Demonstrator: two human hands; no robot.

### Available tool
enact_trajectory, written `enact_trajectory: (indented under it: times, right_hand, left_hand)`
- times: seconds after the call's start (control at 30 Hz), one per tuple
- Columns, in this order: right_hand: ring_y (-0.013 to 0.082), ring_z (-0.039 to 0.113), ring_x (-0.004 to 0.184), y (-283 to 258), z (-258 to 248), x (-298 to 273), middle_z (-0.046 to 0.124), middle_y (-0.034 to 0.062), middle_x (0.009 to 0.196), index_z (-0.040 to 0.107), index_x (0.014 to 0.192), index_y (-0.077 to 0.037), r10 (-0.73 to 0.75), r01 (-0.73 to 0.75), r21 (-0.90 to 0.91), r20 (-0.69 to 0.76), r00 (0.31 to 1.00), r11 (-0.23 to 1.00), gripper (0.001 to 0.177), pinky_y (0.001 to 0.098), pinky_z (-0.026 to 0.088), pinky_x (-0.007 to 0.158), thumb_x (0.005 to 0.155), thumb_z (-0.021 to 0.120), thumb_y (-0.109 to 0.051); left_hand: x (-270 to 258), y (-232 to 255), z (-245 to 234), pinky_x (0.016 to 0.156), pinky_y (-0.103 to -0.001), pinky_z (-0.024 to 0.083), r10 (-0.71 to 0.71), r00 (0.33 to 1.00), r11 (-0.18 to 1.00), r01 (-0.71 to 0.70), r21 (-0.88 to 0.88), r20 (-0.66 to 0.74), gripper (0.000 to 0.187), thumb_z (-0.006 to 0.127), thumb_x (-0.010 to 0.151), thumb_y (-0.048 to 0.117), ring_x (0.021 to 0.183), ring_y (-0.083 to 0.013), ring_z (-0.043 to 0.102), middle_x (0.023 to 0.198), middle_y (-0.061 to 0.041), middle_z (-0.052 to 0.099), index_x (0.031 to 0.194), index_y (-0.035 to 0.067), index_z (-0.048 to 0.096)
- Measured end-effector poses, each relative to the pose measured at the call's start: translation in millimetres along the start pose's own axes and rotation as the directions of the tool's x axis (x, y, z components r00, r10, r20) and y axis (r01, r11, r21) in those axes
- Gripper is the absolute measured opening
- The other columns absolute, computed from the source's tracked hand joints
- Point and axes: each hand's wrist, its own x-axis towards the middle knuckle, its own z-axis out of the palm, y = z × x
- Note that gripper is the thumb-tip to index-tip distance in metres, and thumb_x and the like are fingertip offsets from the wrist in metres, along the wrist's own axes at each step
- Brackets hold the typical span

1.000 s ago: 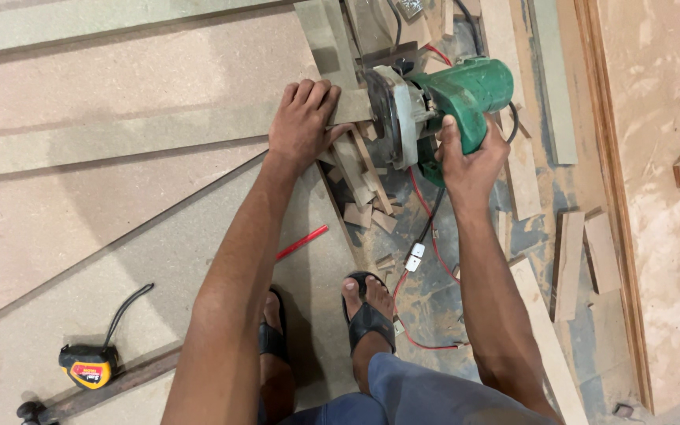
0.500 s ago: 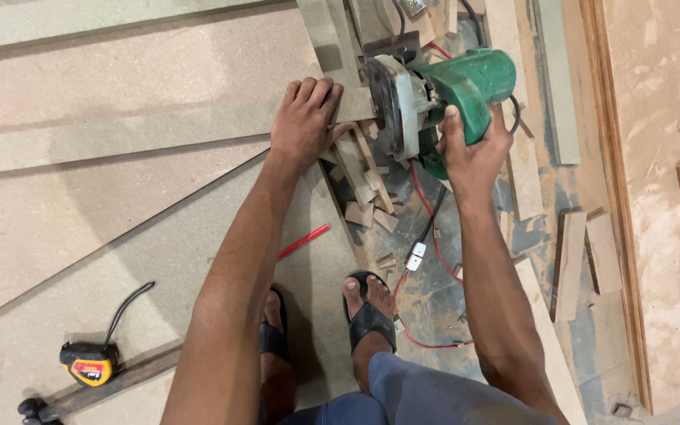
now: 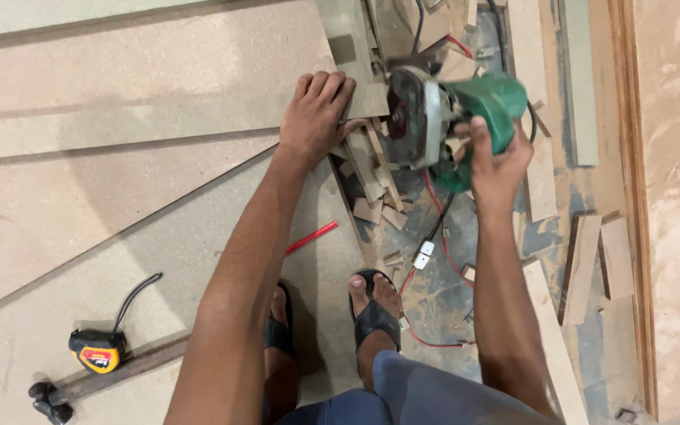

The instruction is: The person measures, marks, and cuts pieces of wood using a tape measure, pencil, and a circular saw, then sands a piece and hammers nails into a wooden assembly.

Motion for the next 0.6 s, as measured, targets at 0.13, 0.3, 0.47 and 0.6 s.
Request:
enact_trajectory:
  times: [0.13, 0.3, 0.47, 0.6]
  right_hand:
    - [0.0156, 0.065, 0.060, 40, -24, -25, 0.074, 0.0135, 0.087, 0.065, 0.111, 0.001, 0.244, -0.226, 0.161, -0.104, 0.964, 0.961, 0.029, 0.0292, 0.054, 0.055, 0.104, 0.070, -0.027]
    - [0.0166, 0.060, 0.058, 155, -66, -45, 0.068, 0.0069, 0.078, 0.066, 0.106, -0.005, 0.713, -0.540, 0.613, -0.054, 0.699, 0.576, 0.031, 0.0335, 0.052, 0.052, 0.106, 0.061, -0.036]
    - [0.0204, 0.059, 0.061, 275, -102, -75, 0.063, 0.0095, 0.076, 0.061, 0.108, -0.003, 0.778, -0.505, 0.796, 0.071, 0.624, 0.333, 0.043, 0.0341, 0.054, 0.056, 0.110, 0.049, -0.044]
    - [0.0188, 0.060, 0.064, 305, -118, -71, 0.067, 0.0150, 0.082, 0.062, 0.113, 0.001, 0.767, -0.483, 0.848, 0.157, 0.622, 0.218, 0.054, 0.0314, 0.055, 0.058, 0.107, 0.042, -0.049]
  left_hand:
    - [13, -3, -3, 0.108, -0.048, 0.034, -0.007, 0.997, 1.000, 0.007, 0.005, 0.071, 0.072, 0.071, 0.091, 0.059, 0.122, -0.0331, 0.048, 0.125, -0.016, 0.054, 0.132, 0.002, 0.057]
    - [34, -34, -65, 0.115, -0.048, 0.038, -0.133, 0.833, 0.971, 0.218, -0.098, 0.537, 0.051, 0.059, 0.103, 0.039, 0.132, -0.0333, 0.049, 0.139, -0.018, 0.054, 0.141, 0.005, 0.054]
    - [34, -89, -205, 0.097, -0.054, 0.053, -0.341, 0.675, 0.909, 0.060, 0.412, 0.654, 0.052, 0.057, 0.104, 0.047, 0.108, -0.0385, 0.068, 0.123, -0.017, 0.071, 0.135, 0.006, 0.064]
    - [-1, -109, -255, 0.096, -0.048, 0.058, -0.423, 0.636, 0.828, -0.017, 0.560, 0.645, 0.051, 0.055, 0.107, 0.045, 0.105, -0.0359, 0.072, 0.119, -0.017, 0.074, 0.135, 0.003, 0.063]
